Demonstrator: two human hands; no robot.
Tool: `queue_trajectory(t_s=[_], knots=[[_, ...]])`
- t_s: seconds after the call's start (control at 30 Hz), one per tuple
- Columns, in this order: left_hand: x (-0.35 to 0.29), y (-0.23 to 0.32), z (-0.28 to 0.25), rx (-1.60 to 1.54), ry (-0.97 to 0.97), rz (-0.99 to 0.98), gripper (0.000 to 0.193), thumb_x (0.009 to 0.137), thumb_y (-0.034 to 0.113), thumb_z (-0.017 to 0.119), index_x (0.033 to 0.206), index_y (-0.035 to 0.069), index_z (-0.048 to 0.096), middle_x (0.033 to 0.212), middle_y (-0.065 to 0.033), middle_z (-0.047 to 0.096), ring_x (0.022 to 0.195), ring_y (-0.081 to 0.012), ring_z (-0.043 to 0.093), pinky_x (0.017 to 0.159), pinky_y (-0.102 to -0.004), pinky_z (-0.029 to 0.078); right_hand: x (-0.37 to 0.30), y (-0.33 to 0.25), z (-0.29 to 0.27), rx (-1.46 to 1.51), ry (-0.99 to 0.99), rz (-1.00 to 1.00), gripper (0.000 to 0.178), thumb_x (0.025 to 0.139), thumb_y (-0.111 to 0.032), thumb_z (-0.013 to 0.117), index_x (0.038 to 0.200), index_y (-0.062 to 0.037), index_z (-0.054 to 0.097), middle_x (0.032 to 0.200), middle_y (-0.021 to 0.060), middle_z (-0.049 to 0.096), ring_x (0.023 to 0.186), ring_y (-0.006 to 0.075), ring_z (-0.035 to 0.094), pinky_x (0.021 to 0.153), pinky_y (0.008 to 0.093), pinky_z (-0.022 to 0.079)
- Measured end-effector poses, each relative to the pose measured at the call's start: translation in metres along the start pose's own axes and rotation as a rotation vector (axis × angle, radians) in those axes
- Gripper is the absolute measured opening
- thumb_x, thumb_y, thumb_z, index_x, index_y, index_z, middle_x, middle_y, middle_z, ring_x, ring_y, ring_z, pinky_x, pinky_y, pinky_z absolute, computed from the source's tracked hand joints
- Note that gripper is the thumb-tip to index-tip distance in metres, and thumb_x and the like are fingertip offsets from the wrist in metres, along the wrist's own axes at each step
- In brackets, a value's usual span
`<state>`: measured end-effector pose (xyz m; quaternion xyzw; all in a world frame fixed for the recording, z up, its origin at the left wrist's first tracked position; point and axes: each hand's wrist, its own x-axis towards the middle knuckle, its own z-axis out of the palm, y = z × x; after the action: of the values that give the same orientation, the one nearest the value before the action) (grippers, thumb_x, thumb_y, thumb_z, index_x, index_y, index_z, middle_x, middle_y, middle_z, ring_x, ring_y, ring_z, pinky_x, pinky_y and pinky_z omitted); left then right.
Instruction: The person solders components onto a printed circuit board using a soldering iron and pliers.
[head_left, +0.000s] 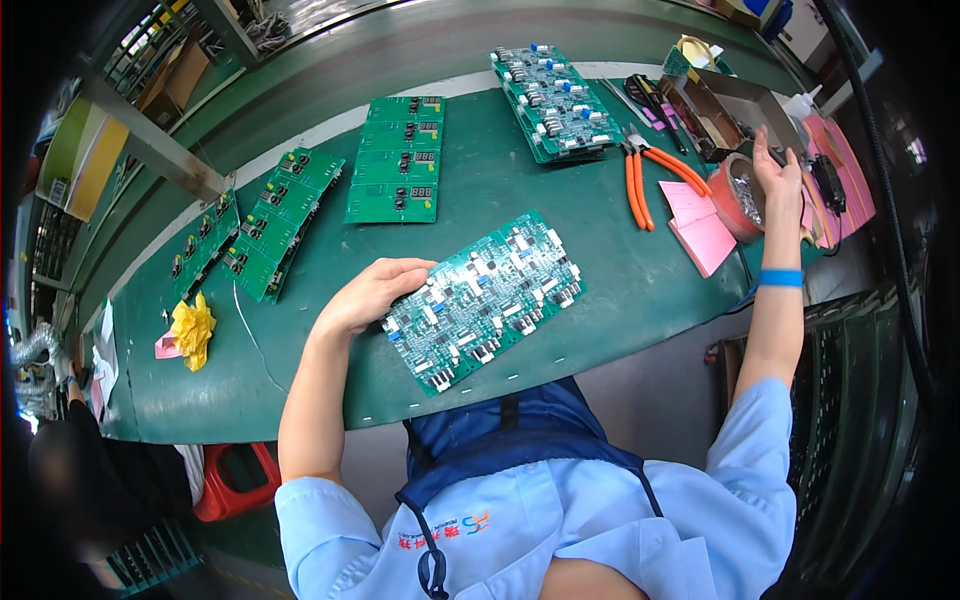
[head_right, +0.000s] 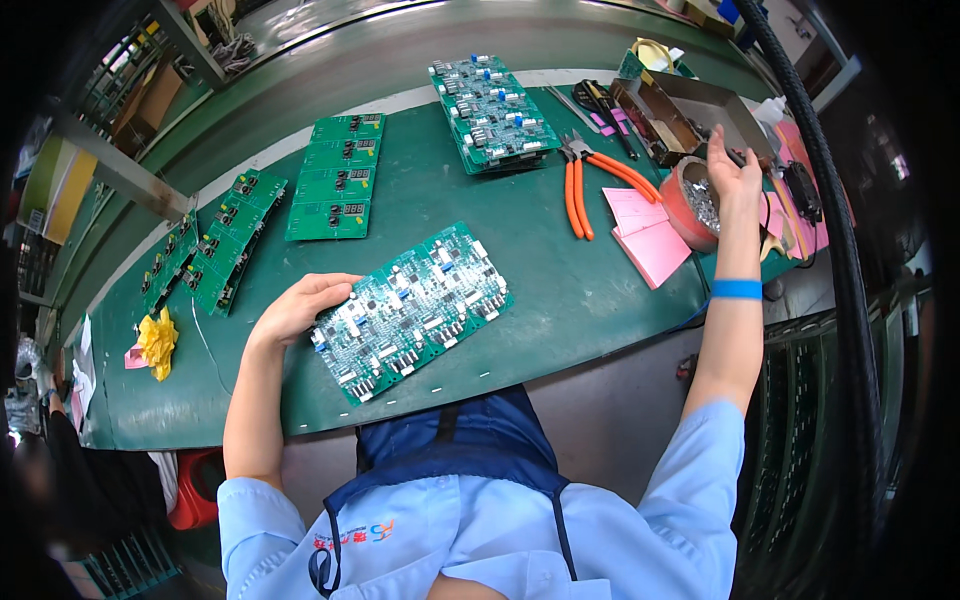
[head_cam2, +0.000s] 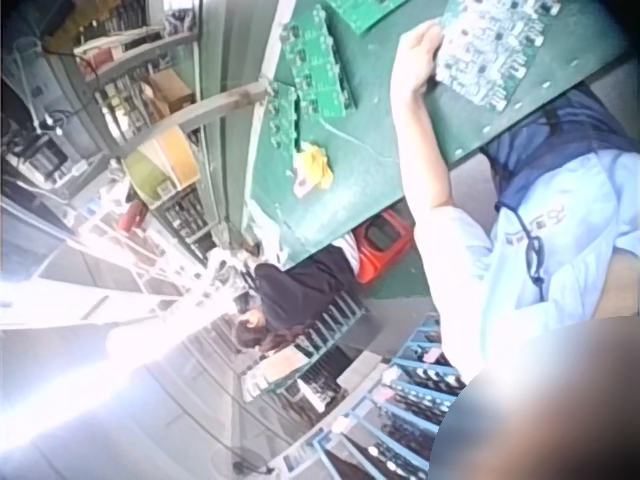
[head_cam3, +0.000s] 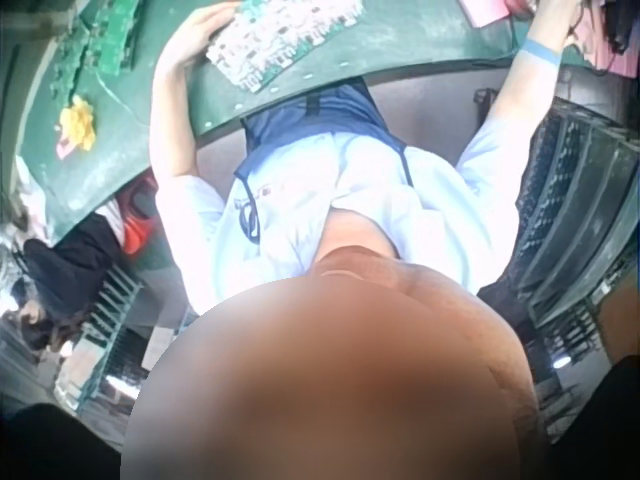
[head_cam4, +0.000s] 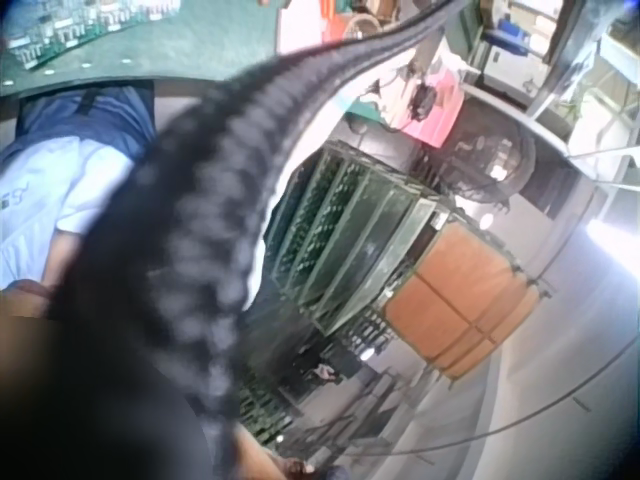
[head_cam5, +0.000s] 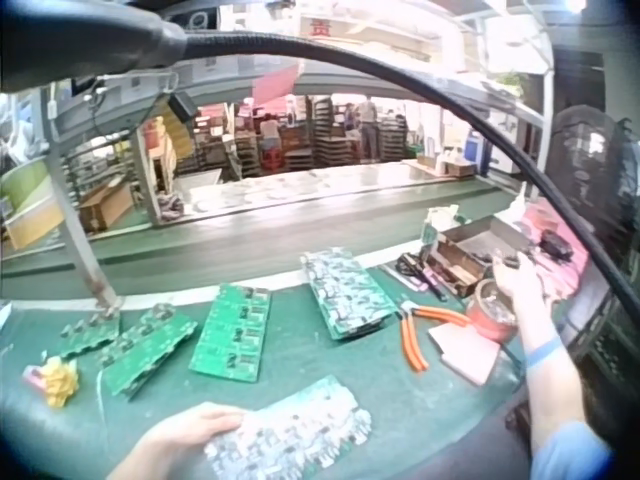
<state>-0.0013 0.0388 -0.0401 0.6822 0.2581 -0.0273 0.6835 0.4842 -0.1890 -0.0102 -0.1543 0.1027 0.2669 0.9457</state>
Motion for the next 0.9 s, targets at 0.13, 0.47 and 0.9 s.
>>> queue_trajectory(t_s=[0.13, 0.47, 0.9], knots=[[-0.001, -0.002, -0.001, -0.021, -0.007, 0.0, 0.029, 0.08, 0.015, 0.041, 0.102, -0.004, 0.048, 0.092, -0.007, 0.054, 0.08, -0.01, 0.05, 0.073, -0.0219, 0.039, -0.072, 0.075, 0.018, -0.763, -0.699, 0.132, 0.031, 0.08, -0.016, 0.042, 0.102, 0.0045, 0.041, 0.088, 0.0114, 0.052, 0.077, 0.0154, 0.052, 0.066, 0.0238, 0.044], [-0.001, -0.001, 0.005, 0.07, 0.023, 0.04, 0.029, 0.08, 0.015, 0.041, 0.101, -0.004, 0.048, 0.091, -0.0066, 0.055, 0.08, -0.0098, 0.05, 0.073, -0.0219, 0.039, -0.151, 0.219, -0.024, -1.944, -1.633, -0.576, 0.014, 0.07, -0.007, 0.052, 0.084, -0.0058, 0.053, 0.091, 0.0076, 0.051, 0.088, 0.0226, 0.048, 0.077, 0.0321, 0.036], [0.001, -0.009, -0.001, -0.067, 0.029, 0.012, 0.03, 0.08, 0.017, 0.043, 0.1, -0.005, 0.049, 0.091, -0.0076, 0.055, 0.08, -0.0106, 0.05, 0.073, -0.0218, 0.039, -0.153, 0.223, -0.021, -2.017, -1.7, -0.582, 0.012, 0.068, -0.005, 0.053, 0.08, -0.0043, 0.051, 0.088, 0.006, 0.051, 0.081, 0.0228, 0.049, 0.072, 0.0305, 0.037]])
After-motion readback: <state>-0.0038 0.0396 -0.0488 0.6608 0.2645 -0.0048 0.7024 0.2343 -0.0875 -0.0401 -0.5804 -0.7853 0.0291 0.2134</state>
